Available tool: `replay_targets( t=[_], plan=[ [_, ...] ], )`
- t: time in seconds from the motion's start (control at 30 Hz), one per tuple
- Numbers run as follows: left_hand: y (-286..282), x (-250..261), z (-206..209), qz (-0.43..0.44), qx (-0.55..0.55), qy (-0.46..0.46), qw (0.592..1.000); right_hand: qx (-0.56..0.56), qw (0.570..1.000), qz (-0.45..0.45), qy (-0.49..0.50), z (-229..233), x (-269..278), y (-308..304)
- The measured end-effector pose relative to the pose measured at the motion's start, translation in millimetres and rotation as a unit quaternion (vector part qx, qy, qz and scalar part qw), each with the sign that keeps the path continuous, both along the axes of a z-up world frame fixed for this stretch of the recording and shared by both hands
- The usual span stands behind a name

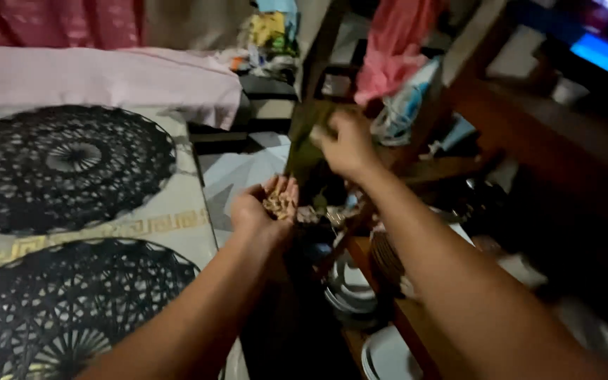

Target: The person is cleaning food debris from a dining table and wiping it with a green cloth.

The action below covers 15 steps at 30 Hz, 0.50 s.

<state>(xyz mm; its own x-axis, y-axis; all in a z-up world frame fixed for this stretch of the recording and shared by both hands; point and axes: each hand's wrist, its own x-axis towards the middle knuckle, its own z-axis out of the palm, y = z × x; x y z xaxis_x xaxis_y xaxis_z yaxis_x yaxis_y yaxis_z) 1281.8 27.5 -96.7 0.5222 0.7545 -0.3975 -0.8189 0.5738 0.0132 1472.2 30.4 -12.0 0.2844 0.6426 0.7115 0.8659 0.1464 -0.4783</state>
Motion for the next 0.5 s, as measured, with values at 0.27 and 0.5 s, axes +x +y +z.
replay_targets(
  t=[0.27,0.5],
  plan=[
    [48.1,-1.4,-21.4,0.075,-0.026,-0.022,0.997,-0.065,0.998,-0.001,-0.017,4.3,6.9,59.6],
    [108.7,3.1,-40.0,0.141,-0.024,-0.036,0.989,-0.336,0.918,0.109,0.180,27.8,-36.6,85.8]
  ],
)
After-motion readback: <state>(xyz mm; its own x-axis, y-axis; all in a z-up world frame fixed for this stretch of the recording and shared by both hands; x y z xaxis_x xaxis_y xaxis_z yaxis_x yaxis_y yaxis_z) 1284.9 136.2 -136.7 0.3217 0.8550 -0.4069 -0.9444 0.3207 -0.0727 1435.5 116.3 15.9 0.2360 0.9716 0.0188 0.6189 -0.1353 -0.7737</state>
